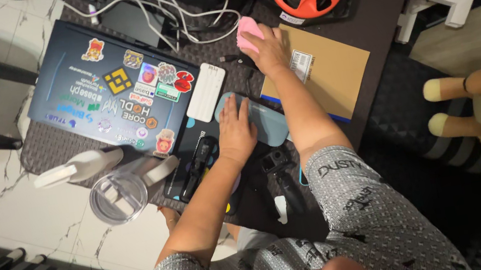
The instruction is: The person wipes a desk surface and several items on it with a pink cloth, then sprays and wipes a black speaker and a massage chair. The person handles a phone, a power bank, and a mouse while cleaning.
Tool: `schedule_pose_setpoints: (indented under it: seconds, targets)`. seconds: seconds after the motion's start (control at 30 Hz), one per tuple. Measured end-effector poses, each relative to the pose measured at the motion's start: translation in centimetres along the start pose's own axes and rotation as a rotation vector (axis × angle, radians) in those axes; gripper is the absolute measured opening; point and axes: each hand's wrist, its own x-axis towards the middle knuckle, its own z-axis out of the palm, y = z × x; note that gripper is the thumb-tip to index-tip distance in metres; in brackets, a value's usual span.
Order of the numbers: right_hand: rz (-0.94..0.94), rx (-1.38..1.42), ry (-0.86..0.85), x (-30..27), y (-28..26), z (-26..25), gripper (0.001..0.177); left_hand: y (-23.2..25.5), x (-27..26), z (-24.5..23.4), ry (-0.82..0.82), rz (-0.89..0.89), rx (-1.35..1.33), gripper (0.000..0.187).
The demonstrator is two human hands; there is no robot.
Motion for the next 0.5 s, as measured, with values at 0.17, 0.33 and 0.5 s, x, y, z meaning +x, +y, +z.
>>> schedule_pose_setpoints:
  seconds: [0.17, 0.33, 0.5]
  targets:
    - [-0.072, 0.141, 0.215, 0.6, 2.0, 1.5, 0.047, 0.8, 0.1, 0.3, -0.048, -0.01, 0.032, 0.076]
    - [0.264, -0.005, 0.367, -5.6, 2.8, -3.0, 0.049, 1.6, 2.9, 3.0, -0.165, 0.068, 0.084, 0.07]
    - [0.077, -0.218, 0.366, -8.5, 5.3, -3.7, 0.057, 2.8, 9.4, 9.4, -0.341, 0.125, 0.295, 0.059]
